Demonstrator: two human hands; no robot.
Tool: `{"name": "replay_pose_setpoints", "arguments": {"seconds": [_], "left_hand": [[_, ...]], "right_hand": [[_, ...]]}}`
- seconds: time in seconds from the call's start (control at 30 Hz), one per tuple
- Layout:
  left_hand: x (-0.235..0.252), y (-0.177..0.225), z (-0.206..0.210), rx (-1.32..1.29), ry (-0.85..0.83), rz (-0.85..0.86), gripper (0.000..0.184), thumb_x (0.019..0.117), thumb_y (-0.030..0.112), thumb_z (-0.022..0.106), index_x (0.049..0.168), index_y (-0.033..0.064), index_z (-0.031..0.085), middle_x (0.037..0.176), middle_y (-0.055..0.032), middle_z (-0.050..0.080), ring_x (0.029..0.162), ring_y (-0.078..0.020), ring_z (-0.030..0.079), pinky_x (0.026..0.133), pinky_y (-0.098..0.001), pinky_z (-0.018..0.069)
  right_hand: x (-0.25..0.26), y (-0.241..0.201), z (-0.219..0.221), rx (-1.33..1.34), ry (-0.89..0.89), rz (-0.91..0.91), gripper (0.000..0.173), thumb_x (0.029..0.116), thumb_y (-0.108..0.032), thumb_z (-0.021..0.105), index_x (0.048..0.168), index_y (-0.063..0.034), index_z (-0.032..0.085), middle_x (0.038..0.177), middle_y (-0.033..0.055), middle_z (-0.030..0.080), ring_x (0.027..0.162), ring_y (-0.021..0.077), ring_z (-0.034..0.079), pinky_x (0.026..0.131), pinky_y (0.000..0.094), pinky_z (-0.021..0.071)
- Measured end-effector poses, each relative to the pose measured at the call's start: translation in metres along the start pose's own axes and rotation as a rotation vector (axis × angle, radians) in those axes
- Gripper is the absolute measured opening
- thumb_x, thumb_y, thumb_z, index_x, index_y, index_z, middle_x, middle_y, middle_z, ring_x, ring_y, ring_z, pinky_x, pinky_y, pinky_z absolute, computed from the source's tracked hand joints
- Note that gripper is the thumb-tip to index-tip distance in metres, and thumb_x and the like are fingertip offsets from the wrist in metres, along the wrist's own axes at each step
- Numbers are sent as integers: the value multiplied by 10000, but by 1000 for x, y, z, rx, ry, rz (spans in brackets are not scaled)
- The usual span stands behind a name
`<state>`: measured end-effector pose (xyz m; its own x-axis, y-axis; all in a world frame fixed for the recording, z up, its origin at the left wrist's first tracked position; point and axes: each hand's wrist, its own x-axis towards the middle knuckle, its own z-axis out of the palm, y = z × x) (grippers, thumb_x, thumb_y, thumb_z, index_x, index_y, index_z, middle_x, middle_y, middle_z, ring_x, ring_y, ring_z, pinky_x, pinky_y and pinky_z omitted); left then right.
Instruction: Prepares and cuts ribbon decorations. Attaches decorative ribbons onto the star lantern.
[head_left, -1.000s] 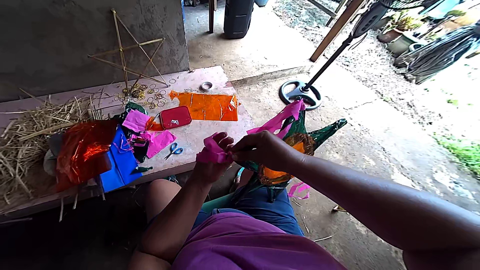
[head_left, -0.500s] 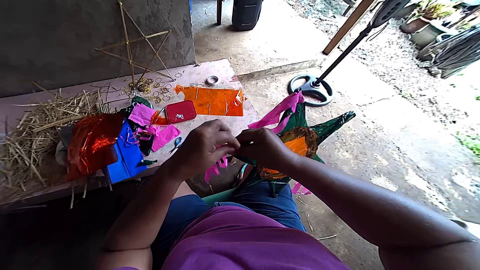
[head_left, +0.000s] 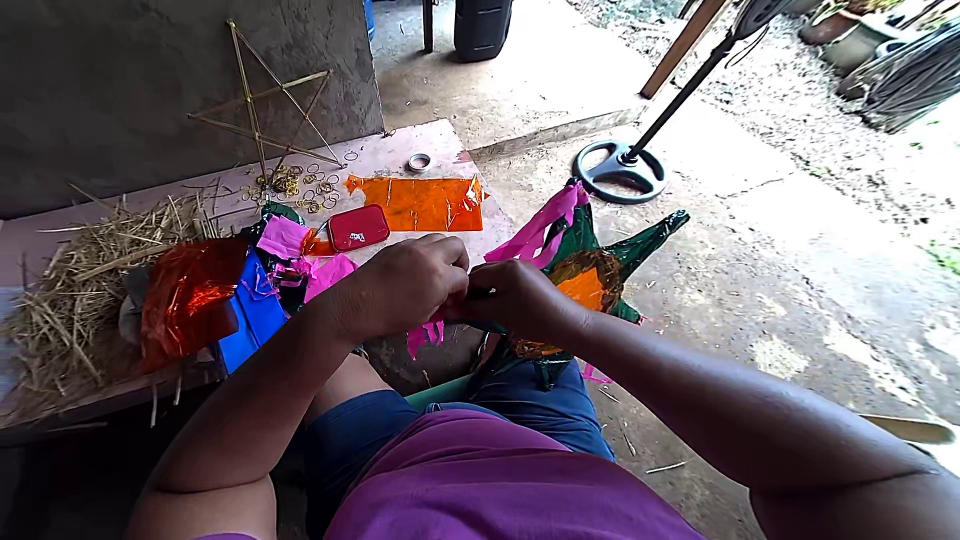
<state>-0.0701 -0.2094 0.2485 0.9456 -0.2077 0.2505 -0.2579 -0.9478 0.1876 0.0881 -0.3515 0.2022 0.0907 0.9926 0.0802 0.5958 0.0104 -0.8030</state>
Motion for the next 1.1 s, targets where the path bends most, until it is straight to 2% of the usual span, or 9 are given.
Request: {"name": "replay_pose_setpoints", "arguments": {"seconds": [0.1, 0.2, 0.3, 0.4, 0.47, 0.57, 0.7, 0.87, 1.1], "left_hand": [[-1, 1, 0, 48, -62, 8, 95, 939, 76, 634, 875, 85, 704, 972, -89, 653, 940, -239, 654, 805, -374, 562], [-3, -2, 9, 18, -50, -12, 113, 943, 105, 582, 891, 57, 670, 1004, -109, 648, 951, -253, 656, 800, -373, 563], [-8, -5, 17, -103, 110, -79, 133, 958, 91, 559, 905, 24, 660, 1075, -142, 646, 1009, -253, 653, 860, -351, 563], [-12, 9, 21, -241, 278, -263, 117, 975, 61, 552, 903, 20, 635, 1128, -130, 618, 1079, -214, 619, 915, -332, 541], [-14, 21, 36, -313, 420, -382, 91, 971, 34, 573, 908, 13, 635, 1125, -127, 602, 1090, -200, 599, 935, -328, 528], [-16, 34, 68, -419, 634, -540, 46, 967, 18, 607, 934, 14, 639, 1130, -116, 578, 1093, -157, 581, 925, -281, 517], [-14, 46, 95, -566, 835, -713, 47, 969, 6, 605, 949, 10, 647, 1121, -80, 565, 1094, -96, 558, 928, -237, 495], [-15, 46, 105, -643, 925, -745, 62, 980, 8, 594, 945, 28, 640, 1105, -47, 569, 1066, -73, 566, 910, -216, 502], [-13, 48, 104, -820, 971, -803, 108, 999, 58, 569, 923, 82, 642, 1063, -9, 591, 982, -75, 587, 861, -247, 519]], "right_hand": [[-1, 0, 0, -2, -18, -18, 149, 898, -290, 797, 878, -144, 781, 832, -35, 708, 765, 61, 655, 726, 332, 554], [-1, 0, -1, -21, -5, -37, 175, 900, -301, 791, 846, -135, 770, 788, -37, 678, 734, 68, 629, 698, 336, 523], [0, -2, -4, -27, 5, -41, 158, 919, -267, 776, 859, -121, 770, 804, -24, 686, 737, 75, 625, 706, 338, 520], [3, 3, -7, -21, 22, -63, 100, 930, -236, 758, 920, -143, 794, 845, -39, 723, 775, 59, 658, 758, 350, 546], [6, 6, -8, -13, 29, -50, 94, 936, -226, 754, 924, -142, 793, 860, -34, 732, 779, 56, 669, 755, 334, 565], [11, 10, -8, -12, 26, -41, 105, 946, -227, 742, 941, -136, 795, 876, -22, 740, 788, 68, 675, 763, 348, 562], [18, 14, -8, -9, -18, -26, 119, 962, -221, 728, 965, -120, 792, 875, -1, 741, 787, 90, 679, 764, 368, 563], [24, 17, -7, 31, -53, -41, 132, 960, -232, 733, 949, -118, 799, 839, -3, 738, 744, 80, 669, 726, 351, 562], [27, 19, -8, 97, -73, -29, 118, 953, -205, 742, 938, -103, 800, 815, -4, 740, 713, 66, 663, 688, 315, 560]]}}
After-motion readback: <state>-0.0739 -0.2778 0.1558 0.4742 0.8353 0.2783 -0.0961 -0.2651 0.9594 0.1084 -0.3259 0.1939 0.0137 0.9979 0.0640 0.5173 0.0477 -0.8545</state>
